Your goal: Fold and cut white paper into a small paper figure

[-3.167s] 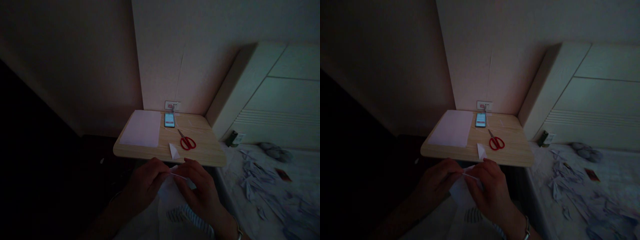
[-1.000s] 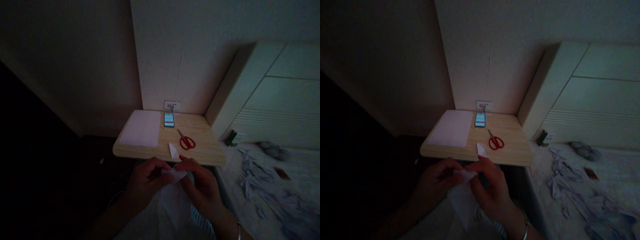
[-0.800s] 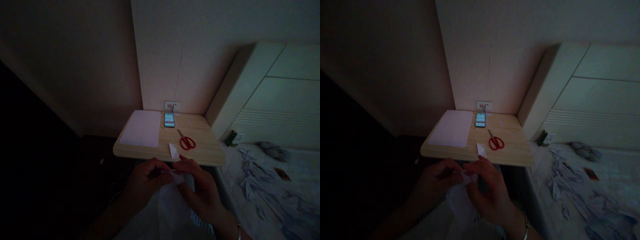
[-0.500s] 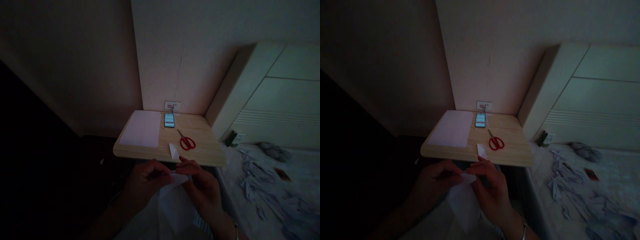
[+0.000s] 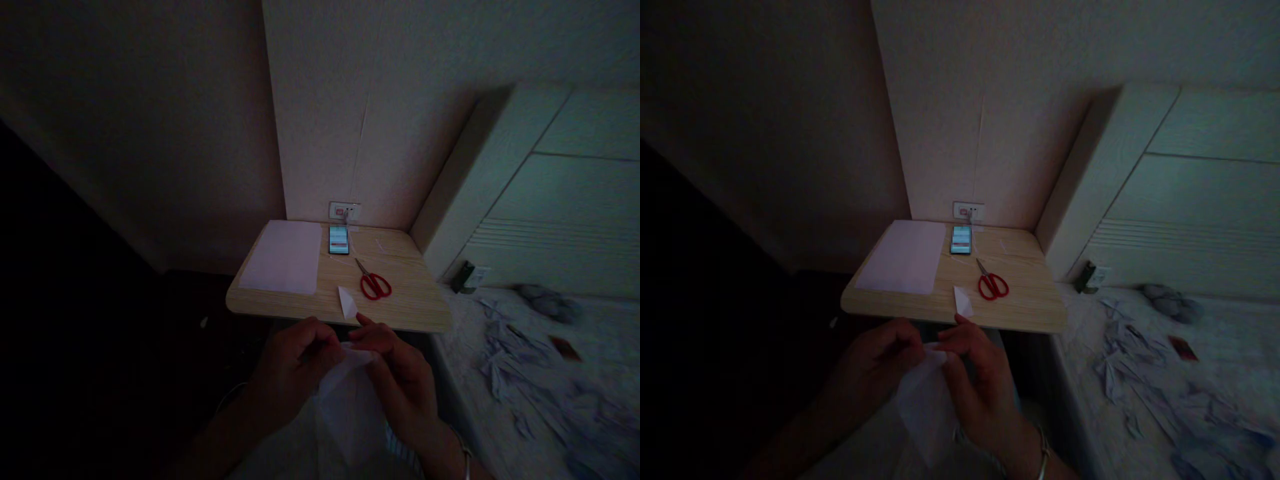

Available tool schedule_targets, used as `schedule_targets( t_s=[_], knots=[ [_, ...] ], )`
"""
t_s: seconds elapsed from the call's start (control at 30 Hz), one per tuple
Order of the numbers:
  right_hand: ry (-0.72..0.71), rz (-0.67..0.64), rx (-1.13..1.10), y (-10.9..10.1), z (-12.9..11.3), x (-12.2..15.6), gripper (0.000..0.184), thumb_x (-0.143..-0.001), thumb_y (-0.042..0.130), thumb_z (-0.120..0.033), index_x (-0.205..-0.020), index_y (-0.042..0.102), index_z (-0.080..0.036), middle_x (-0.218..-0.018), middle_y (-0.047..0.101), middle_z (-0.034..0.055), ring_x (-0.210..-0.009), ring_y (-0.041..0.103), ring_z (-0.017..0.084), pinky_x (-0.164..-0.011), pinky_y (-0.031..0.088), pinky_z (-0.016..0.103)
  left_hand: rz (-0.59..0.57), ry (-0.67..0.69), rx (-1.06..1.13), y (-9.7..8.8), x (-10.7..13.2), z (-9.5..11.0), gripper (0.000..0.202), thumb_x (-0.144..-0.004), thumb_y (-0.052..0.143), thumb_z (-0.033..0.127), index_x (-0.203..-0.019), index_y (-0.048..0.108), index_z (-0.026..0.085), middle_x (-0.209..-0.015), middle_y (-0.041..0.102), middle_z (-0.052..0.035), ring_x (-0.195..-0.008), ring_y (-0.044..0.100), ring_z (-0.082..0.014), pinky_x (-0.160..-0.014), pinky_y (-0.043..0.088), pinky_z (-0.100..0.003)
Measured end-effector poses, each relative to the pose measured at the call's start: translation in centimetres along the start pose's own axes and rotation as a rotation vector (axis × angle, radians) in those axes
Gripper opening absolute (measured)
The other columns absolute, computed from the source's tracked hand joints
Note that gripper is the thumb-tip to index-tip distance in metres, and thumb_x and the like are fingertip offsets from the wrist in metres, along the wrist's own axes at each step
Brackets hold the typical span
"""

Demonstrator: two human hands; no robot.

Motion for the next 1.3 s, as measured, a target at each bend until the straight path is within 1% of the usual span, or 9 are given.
schedule_targets(
  t_s=[0.13, 0.23, 0.33, 0.67, 0.8, 0.87, 1.07, 1.17, 1.3],
  knots=[
    [-0.055, 0.011, 0.065, -0.5, -0.3, -0.1, 0.015, -0.089, 0.045, -0.021, -0.094, 0.059, -0.023, -0.086, 0.066, 0.0030, -0.088, 0.063, 0.018, -0.101, 0.039, 0.047, 0.033, 0.030, -0.037, -0.3, 0.1, 0.0, 0.018, -0.081, 0.054, 0.031, -0.070, 0.058, 0.016, -0.061, 0.052, 0.0039, -0.056, 0.046, -0.0081, -0.050, 0.036, -0.017],
    [-0.168, -0.026, 0.209, -0.5, -0.9, -0.4, 0.027, -0.083, 0.058, -0.026, -0.109, 0.057, -0.024, -0.092, 0.067, 0.0041, -0.090, 0.063, 0.020, -0.101, 0.039, 0.049, 0.025, 0.083, -0.060, -0.2, 0.1, 0.2, 0.016, -0.080, 0.055, 0.028, -0.070, 0.059, 0.016, -0.063, 0.056, 0.0032, -0.058, 0.049, -0.0082, -0.054, 0.038, -0.017],
    [-0.248, -0.057, 0.329, -0.3, -1.2, -0.7, 0.023, -0.078, 0.066, -0.020, -0.100, 0.061, -0.025, -0.087, 0.067, 0.0020, -0.084, 0.064, 0.018, -0.101, 0.040, 0.049, 0.034, 0.109, -0.064, -0.2, -0.1, 0.3, 0.015, -0.080, 0.056, 0.026, -0.069, 0.060, 0.016, -0.065, 0.059, 0.0023, -0.059, 0.052, -0.0087, -0.056, 0.040, -0.017],
    [-0.286, -0.080, 0.406, -0.3, -1.3, -1.0, 0.020, -0.080, 0.060, -0.011, -0.096, 0.059, -0.023, -0.081, 0.067, -0.0009, -0.076, 0.064, 0.014, -0.102, 0.040, 0.045, 0.033, 0.100, -0.034, -0.3, -0.1, 0.0, 0.009, -0.076, 0.062, 0.025, -0.080, 0.067, 0.019, -0.070, 0.064, 0.0016, -0.064, 0.058, -0.0100, -0.061, 0.045, -0.019],
    [-0.208, -0.003, 0.421, -0.5, -1.1, -1.1, 0.011, -0.083, 0.056, -0.012, -0.088, 0.057, -0.022, -0.075, 0.065, -0.0016, -0.072, 0.064, 0.013, -0.100, 0.042, 0.042, 0.023, 0.045, 0.100, 0.0, 0.0, -0.7, 0.031, -0.068, 0.071, 0.026, -0.099, 0.064, 0.021, -0.086, 0.069, 0.0002, -0.076, 0.063, -0.0129, -0.070, 0.050, -0.021],
    [-0.168, 0.051, 0.433, -0.7, -0.9, -1.1, 0.009, -0.084, 0.054, -0.014, -0.086, 0.057, -0.022, -0.073, 0.064, -0.0015, -0.072, 0.064, 0.014, -0.097, 0.045, 0.040, 0.029, 0.017, 0.144, 0.1, 0.0, -1.1, 0.031, -0.072, 0.068, 0.026, -0.102, 0.062, 0.022, -0.090, 0.070, -0.0005, -0.080, 0.065, -0.0136, -0.072, 0.051, -0.022],
    [-0.188, 0.050, 0.495, -0.4, -0.8, -1.0, 0.009, -0.081, 0.059, -0.018, -0.089, 0.058, -0.023, -0.075, 0.066, -0.0012, -0.072, 0.063, 0.015, -0.095, 0.044, 0.043, 0.258, 0.140, -0.096, -0.4, 0.1, -0.8, 0.009, -0.076, 0.064, 0.024, -0.083, 0.065, 0.021, -0.077, 0.071, 0.0014, -0.072, 0.065, -0.0122, -0.068, 0.050, -0.020],
    [-0.231, 0.045, 0.504, -0.3, -1.1, -1.1, 0.011, -0.079, 0.063, -0.019, -0.088, 0.058, -0.024, -0.075, 0.066, -0.0018, -0.072, 0.063, 0.015, -0.095, 0.043, 0.044, 0.172, 0.226, -0.173, -0.2, 0.2, -0.1, 0.006, -0.079, 0.060, 0.021, -0.078, 0.066, 0.021, -0.075, 0.071, 0.0027, -0.070, 0.065, -0.0105, -0.067, 0.048, -0.017],
    [-0.160, 0.055, 0.441, -0.5, -0.9, -1.2, 0.007, -0.081, 0.061, -0.018, -0.083, 0.058, -0.024, -0.072, 0.066, -0.0022, -0.070, 0.063, 0.015, -0.093, 0.043, 0.043, 0.055, 0.172, -0.112, -0.2, 0.1, -0.1, 0.013, -0.083, 0.054, 0.022, -0.082, 0.067, 0.021, -0.074, 0.071, 0.0032, -0.067, 0.064, -0.0092, -0.063, 0.047, -0.015]
  ],
)
Point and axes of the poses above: each hand's wrist, its own x-axis away from the middle knuckle, its own y-axis out of the palm, z = x × y, the point moved 4 cm from there along -x, towards the middle knuckle
